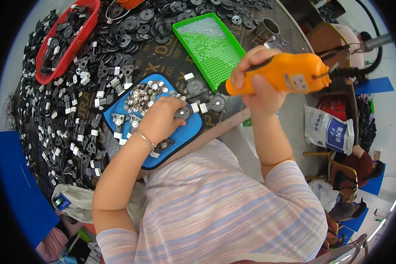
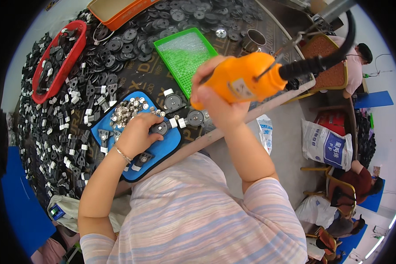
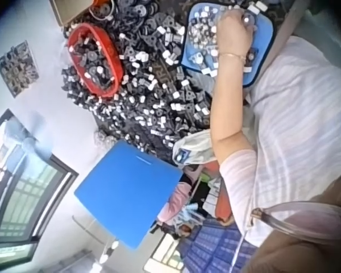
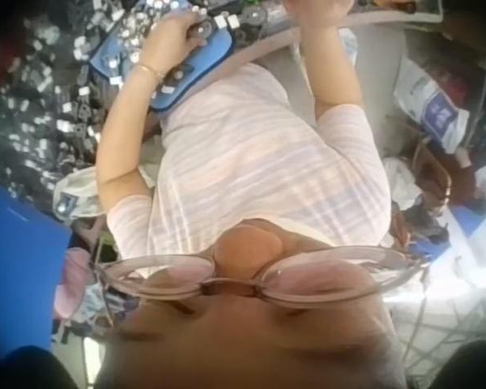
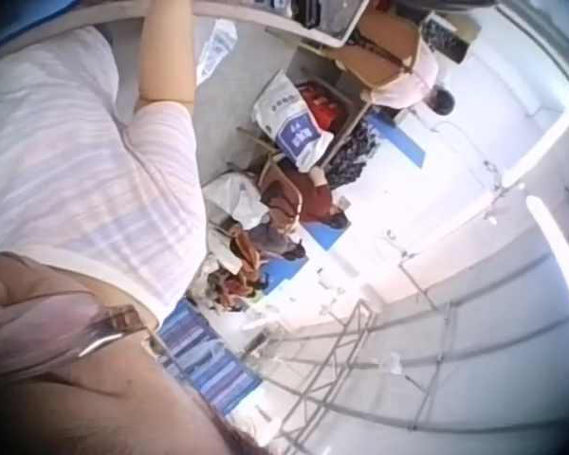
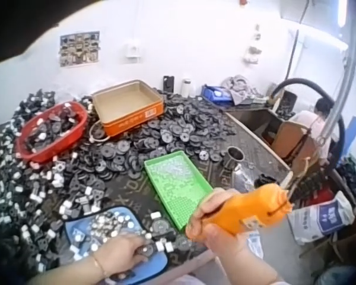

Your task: The recorder is assembling small mechanical toy motor components using an electric screwdriver at a workbench.

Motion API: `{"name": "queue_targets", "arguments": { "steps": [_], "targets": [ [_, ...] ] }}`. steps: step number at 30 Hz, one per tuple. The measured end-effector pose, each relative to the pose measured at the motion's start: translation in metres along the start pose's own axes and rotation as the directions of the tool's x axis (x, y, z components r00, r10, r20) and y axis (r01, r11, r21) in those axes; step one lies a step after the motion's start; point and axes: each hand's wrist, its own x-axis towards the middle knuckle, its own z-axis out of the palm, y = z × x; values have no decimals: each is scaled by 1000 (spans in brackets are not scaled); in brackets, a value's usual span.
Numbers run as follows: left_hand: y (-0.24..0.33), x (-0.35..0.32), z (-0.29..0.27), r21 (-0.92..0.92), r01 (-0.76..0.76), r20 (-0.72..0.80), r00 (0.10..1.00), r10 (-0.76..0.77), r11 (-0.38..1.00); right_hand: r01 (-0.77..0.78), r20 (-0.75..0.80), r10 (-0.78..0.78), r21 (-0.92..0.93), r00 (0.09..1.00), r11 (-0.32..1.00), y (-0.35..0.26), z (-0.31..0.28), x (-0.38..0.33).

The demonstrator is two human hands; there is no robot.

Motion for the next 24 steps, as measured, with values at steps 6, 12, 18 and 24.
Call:
{"name": "queue_targets", "arguments": {
  "steps": [6,12,18,24],
  "targets": [
    [0,1,0,-3,-20,-27,999,20,1000,5,252,32,-144,967,990,15,24,-12],
    [-1,1,0,-16,-6,-18,1000,5,1000,-41,292,93,-180,952,983,26,34,-17],
    [-12,3,9,-34,-2,-31,1000,1,999,-50,365,114,-181,924,982,33,39,-21],
    [-5,3,4,-60,-32,-42,999,30,998,-171,291,194,-103,937,980,38,39,-20]
  ]
}}
